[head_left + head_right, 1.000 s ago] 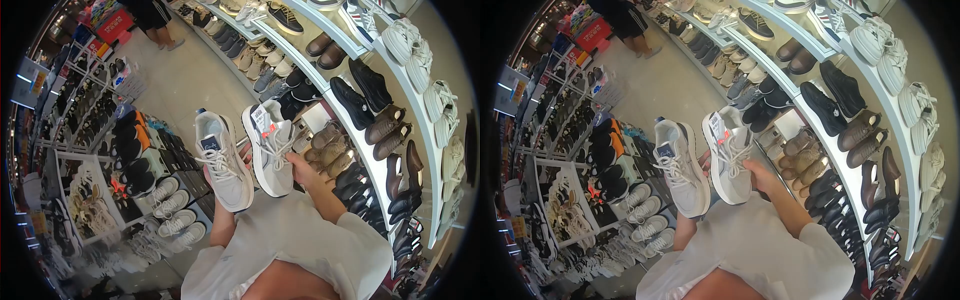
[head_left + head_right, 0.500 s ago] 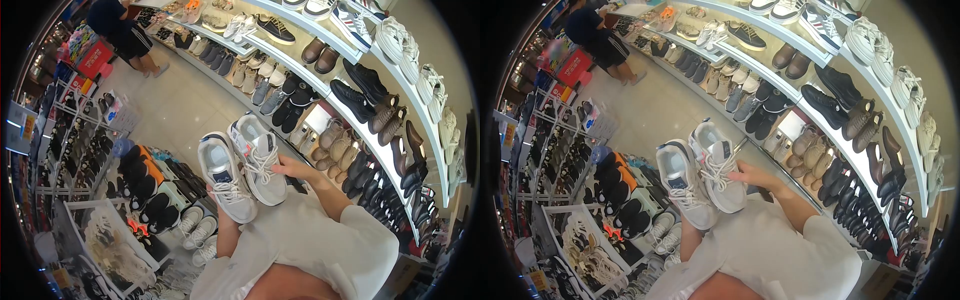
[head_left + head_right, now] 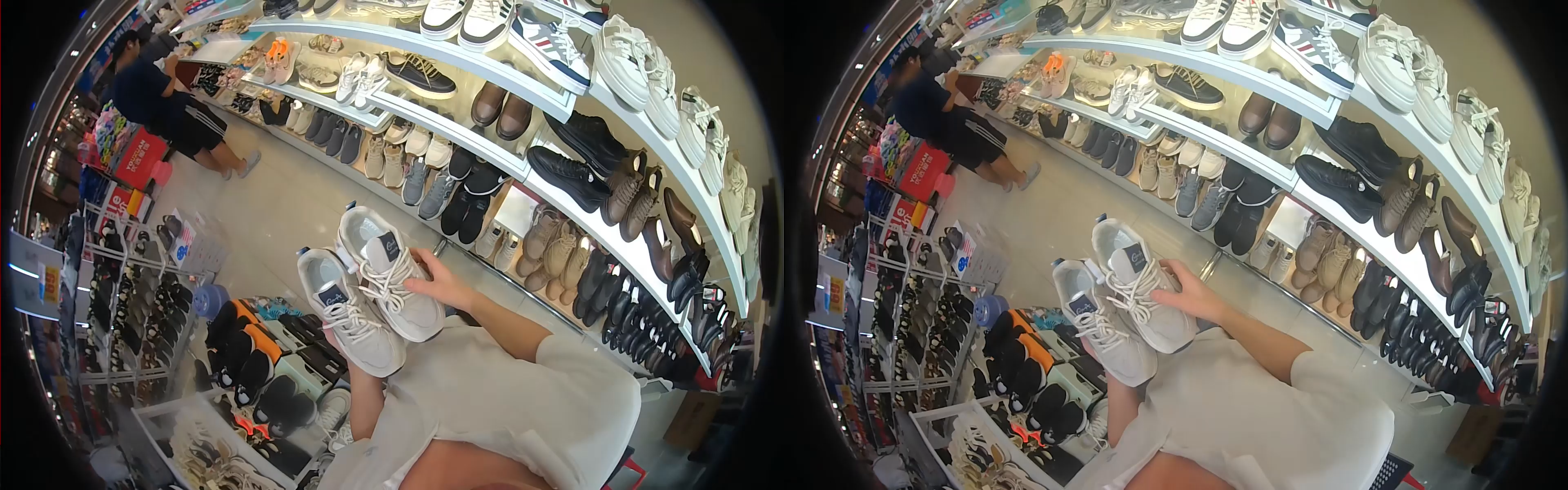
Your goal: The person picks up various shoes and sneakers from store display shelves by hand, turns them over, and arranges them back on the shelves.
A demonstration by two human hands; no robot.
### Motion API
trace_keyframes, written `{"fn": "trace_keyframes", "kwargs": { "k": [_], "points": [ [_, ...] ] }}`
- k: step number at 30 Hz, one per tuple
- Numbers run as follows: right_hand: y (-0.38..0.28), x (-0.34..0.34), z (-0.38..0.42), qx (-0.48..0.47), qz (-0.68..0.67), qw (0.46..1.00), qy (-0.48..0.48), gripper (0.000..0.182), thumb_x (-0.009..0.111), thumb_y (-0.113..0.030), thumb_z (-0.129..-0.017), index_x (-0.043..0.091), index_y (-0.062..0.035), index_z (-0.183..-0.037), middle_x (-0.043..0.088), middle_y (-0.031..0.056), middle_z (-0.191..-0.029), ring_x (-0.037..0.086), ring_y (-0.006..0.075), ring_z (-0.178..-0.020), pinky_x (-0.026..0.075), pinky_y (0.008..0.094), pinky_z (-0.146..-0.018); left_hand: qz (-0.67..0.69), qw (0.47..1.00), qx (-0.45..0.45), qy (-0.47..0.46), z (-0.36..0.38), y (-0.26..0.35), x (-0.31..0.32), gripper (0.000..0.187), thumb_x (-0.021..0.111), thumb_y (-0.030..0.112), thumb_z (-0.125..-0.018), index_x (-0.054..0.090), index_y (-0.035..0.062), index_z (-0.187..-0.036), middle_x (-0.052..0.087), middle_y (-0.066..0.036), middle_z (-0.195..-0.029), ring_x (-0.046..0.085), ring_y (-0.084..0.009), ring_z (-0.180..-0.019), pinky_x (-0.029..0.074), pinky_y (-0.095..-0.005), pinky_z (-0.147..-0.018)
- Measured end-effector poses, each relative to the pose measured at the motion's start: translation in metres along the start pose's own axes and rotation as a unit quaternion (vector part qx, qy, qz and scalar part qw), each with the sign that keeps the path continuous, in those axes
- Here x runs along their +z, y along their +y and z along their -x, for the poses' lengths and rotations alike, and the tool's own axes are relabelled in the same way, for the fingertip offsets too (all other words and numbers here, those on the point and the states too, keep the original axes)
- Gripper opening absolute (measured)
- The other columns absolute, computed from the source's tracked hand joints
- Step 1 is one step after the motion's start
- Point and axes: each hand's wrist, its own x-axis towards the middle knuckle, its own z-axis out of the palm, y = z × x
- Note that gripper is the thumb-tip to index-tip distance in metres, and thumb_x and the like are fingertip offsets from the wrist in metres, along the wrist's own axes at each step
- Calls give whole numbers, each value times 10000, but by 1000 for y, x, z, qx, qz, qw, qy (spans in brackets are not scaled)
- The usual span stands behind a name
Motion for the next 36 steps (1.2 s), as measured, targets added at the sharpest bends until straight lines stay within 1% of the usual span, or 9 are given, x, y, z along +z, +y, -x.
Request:
{"fn": "trace_keyframes", "kwargs": {
  "k": [7,10,17,25,27,29,32,35,36],
  "points": [
    [-25,-44,-57,34,-35,999,-14,845,744,-454,-837,367,35,-1413,443,247,-1394,487,334,-1286,404,402,-1064,-15,999,6,-47,-88,4,22,786,468,585,-893,407,40,-1456,524,-206,-1375,528,-351,-1255,448,-501,-1059],
    [-28,-70,-68,-57,89,994,26,886,736,-504,-821,364,54,-1401,434,281,-1382,496,353,-1269,416,401,-1051,-47,997,-42,-32,-117,-2,19,777,456,584,-902,408,40,-1455,526,-199,-1374,530,-346,-1252,449,-496,-1058],
    [-47,-101,-70,23,171,982,75,910,728,-532,-825,338,52,-1403,421,267,-1381,452,370,-1302,382,397,-1084,-89,984,-149,-37,-179,-21,45,757,427,581,-922,412,43,-1454,531,-184,-1372,536,-334,-1244,451,-485,-1055],
    [-39,-88,-77,46,94,967,232,952,799,-442,-779,325,38,-1450,429,242,-1377,451,322,-1309,357,405,-1103,-91,965,-234,-72,-229,-31,78,737,394,579,-944,416,45,-1452,537,-166,-1370,542,-320,-1236,453,-472,-1052],
    [-39,-73,-79,26,69,966,247,971,792,-457,-771,330,36,-1468,420,265,-1410,423,355,-1340,353,436,-1102,-92,960,-251,-80,-236,-28,91,732,386,578,-950,417,46,-1451,538,-162,-1370,544,-317,-1234,454,-469,-1052],
    [-26,-60,-89,13,-79,948,309,926,779,-391,-808,304,1,-1499,444,219,-1424,432,328,-1344,369,428,-1094,-89,954,-268,-99,-246,-21,98,727,378,577,-955,418,46,-1451,540,-158,-1369,545,-313,-1232,455,-466,-1051],
    [-39,-39,-95,-1,-224,932,285,874,760,-306,-839,292,-17,-1517,445,160,-1445,480,282,-1306,410,395,-1061,-32,927,-305,-218,-259,-4,115,782,342,636,-949,370,75,-1493,484,-151,-1442,486,-299,-1312,426,-448,-1087],
    [-25,-24,-93,-61,-289,895,335,822,740,-254,-860,303,-27,-1518,445,139,-1449,506,261,-1273,435,373,-1034,-52,931,-313,-179,-259,4,111,792,338,642,-948,344,82,-1508,470,-147,-1455,475,-308,-1318,419,-472,-1090],
    [-25,-19,-92,-53,-265,903,335,812,734,-254,-868,304,-29,-1519,437,140,-1458,505,259,-1272,433,369,-1036,-10,930,-347,-124,-265,4,91,901,530,562,-869,207,74,-1554,281,-224,-1563,389,-378,-1382,363,-525,-1125]
  ]
}}
